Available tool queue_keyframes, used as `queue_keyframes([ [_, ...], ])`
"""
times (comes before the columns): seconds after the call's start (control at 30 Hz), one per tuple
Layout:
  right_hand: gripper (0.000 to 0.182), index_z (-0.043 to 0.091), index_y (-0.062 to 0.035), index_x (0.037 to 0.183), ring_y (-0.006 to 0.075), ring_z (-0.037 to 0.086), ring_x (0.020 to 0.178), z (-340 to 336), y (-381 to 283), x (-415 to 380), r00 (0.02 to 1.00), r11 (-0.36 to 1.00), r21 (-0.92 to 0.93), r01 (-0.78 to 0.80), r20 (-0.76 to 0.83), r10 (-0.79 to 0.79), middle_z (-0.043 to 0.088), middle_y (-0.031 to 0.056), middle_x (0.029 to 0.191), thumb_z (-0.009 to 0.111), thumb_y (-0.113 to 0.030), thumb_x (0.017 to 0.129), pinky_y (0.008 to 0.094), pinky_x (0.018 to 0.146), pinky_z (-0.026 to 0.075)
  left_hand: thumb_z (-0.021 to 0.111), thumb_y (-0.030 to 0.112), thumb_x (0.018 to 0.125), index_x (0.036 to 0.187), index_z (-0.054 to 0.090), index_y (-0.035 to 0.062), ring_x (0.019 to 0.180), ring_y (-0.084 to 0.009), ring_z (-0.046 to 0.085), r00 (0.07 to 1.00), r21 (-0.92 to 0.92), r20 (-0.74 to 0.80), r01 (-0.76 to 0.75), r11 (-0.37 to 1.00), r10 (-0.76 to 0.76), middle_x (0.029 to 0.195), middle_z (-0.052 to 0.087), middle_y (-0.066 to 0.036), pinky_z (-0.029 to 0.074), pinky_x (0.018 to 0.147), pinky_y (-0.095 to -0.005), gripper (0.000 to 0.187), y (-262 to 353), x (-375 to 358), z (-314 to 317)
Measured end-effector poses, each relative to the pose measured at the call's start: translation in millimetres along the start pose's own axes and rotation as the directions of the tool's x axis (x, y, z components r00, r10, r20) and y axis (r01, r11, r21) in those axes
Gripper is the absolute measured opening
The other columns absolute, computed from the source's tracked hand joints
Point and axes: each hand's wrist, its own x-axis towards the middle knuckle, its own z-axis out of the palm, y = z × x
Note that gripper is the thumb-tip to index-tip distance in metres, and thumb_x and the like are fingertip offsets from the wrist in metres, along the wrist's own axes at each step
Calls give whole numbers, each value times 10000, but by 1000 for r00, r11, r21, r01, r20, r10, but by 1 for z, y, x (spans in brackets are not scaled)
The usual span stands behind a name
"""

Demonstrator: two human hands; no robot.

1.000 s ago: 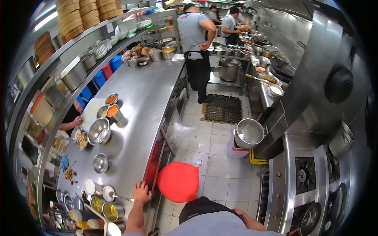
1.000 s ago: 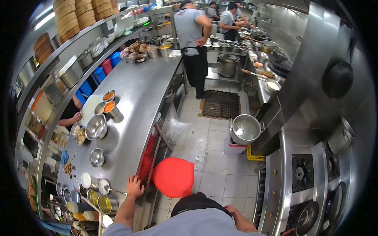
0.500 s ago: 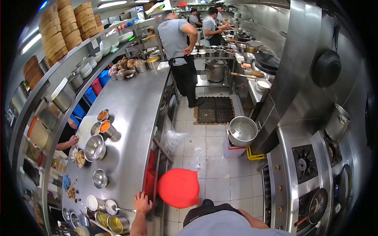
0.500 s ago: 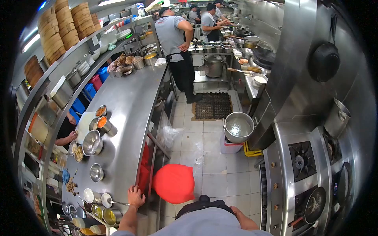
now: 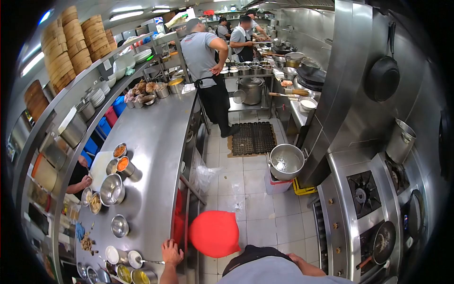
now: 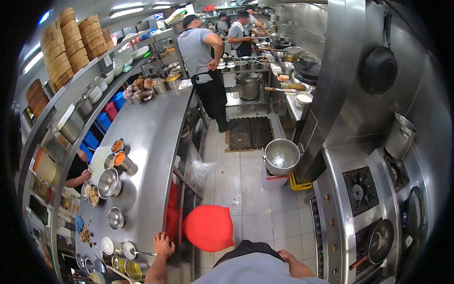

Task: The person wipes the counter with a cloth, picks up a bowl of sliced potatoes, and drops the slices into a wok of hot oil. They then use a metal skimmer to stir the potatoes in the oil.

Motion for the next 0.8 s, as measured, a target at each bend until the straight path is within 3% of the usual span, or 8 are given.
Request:
queue_keyframes([
  [0.07, 439, 642, -7, 1006, 180, 585, 830, 2, 0, -5, 999, 999, 14, -34, 14, 34, 639, 106, 866, 656, -360, 747, 318, 714, 482, 606, 283, 674, 921, 611, 28, 1192, -302, 357, 1000, -18, -11, -4, 1000, 4, 1169, 492, -97, 285, 990, -455, 355, -4, -1, 5],
  [0.13, 415, 621, -13, 1038, 182, 594, 835, -2, -26, -18, 998, 987, -151, -51, 22, 55, 639, 92, 899, 636, -328, 768, 326, 721, 491, 608, 277, 672, 921, 611, 26, 1188, -305, 362, 1000, -47, -22, -7, 999, 6, 1169, 492, -100, 288, 988, -457, 354, -2, -1, 6],
  [0.23, 408, 571, -23, 1114, 198, 609, 837, -11, -56, -25, 988, 978, -150, -144, 31, 150, 639, 83, 938, 602, -279, 797, 353, 733, 497, 611, 268, 668, 917, 608, 23, 1187, -311, 365, 1000, -50, -19, 8, 999, -9, 1169, 490, -108, 292, 986, -460, 350, 0, -2, 4],
  [0.4, 432, 535, -30, 1153, 185, 604, 749, -13, -81, -17, 984, 984, 10, -176, 4, 176, 626, 94, 878, 654, -199, 773, 333, 652, 509, 614, 263, 667, 916, 603, 20, 1192, -314, 360, 999, -26, -39, -7, 1000, 6, 1170, 489, -112, 294, 987, -452, 348, 1, -1, -1],
  [0.53, 390, 566, -29, 1109, 183, 604, 778, -4, -73, -12, 989, 988, -64, -138, -70, 134, 639, 101, 878, 660, -197, 770, 331, 680, 504, 613, 263, 669, 918, 603, 23, 1188, -313, 361, 999, -39, -43, -2, 999, 0, 1169, 491, -110, 294, 987, -453, 346, 0, 0, 0],
  [0.6, 329, 607, -26, 1044, 177, 597, 781, 2, -62, -13, 995, 974, -215, -75, -84, 58, 648, 103, 871, 664, -195, 768, 316, 693, 493, 613, 269, 667, 920, 603, 25, 1187, -312, 361, 999, -34, -41, 0, 999, -2, 1163, 494, -109, 292, 988, -455, 351, 1, -1, 0],
  [0.7, 375, 616, -16, 1033, 166, 610, 753, 5, -22, -8, 990, 977, -212, -12, -138, -18, 645, 91, 833, 671, -261, 754, 301, 615, 500, 613, 274, 669, 924, 604, 28, 1193, -309, 354, 1000, -9, -17, 2, 1000, -2, 1170, 488, -109, 291, 989, -450, 355, 1, 0, -2],
  [0.8, 319, 631, -17, 986, 167, 603, 724, -1, 2, -22, 985, 988, -137, -71, -165, 48, 648, 101, 840, 634, -219, 739, 308, 586, 495, 611, 276, 668, 929, 604, 27, 1200, -307, 345, 1000, -5, -4, 7, 1000, -7, 1179, 479, -109, 289, 989, -447, 361, 2, -1, -1],
])
